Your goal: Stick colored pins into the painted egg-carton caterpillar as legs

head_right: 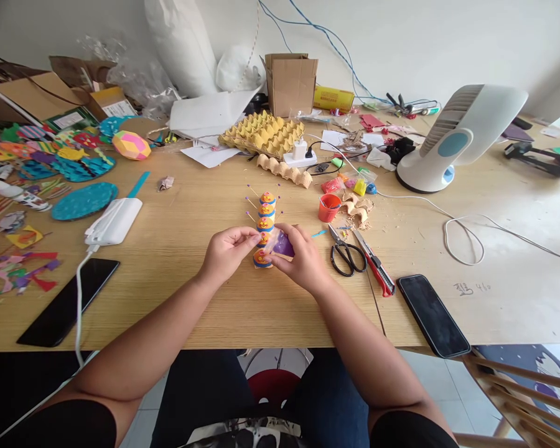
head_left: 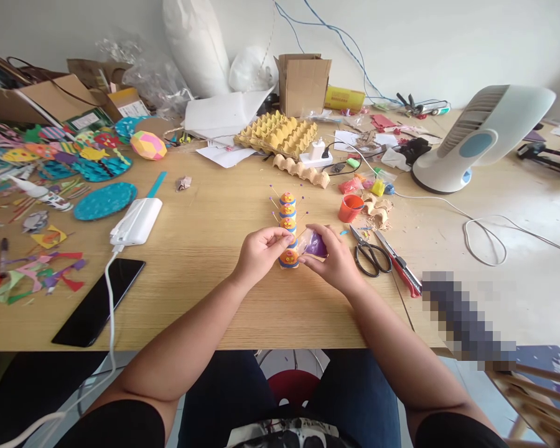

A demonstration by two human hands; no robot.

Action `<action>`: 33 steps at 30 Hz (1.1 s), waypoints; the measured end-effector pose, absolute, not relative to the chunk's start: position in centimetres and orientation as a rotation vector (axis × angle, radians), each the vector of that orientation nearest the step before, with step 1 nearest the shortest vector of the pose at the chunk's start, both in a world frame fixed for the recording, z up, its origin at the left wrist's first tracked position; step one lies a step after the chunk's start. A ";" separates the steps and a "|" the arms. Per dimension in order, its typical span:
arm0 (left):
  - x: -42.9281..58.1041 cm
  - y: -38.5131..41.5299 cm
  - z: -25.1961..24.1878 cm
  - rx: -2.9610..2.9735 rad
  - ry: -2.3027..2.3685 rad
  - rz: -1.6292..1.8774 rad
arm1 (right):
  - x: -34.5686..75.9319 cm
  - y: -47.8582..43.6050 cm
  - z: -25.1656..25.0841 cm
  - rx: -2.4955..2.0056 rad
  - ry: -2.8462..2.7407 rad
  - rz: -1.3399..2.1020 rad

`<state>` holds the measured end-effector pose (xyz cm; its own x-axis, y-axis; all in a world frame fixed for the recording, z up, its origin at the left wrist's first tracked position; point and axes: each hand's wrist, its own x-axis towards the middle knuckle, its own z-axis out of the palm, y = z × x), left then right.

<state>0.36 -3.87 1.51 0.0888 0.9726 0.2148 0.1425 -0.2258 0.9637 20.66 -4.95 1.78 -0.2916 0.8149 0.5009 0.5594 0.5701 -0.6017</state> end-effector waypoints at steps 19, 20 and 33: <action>0.3 -3.8 1.4 1.470 1.154 1.242 | 28.0 -3.2 3.5 -2.092 -1.687 0.097; 0.3 -3.8 1.4 1.463 1.155 1.231 | 28.3 -3.2 3.1 -2.176 -1.709 0.113; 0.4 -3.8 1.5 1.270 0.963 1.081 | 21.5 -4.4 2.8 -1.052 -1.886 0.161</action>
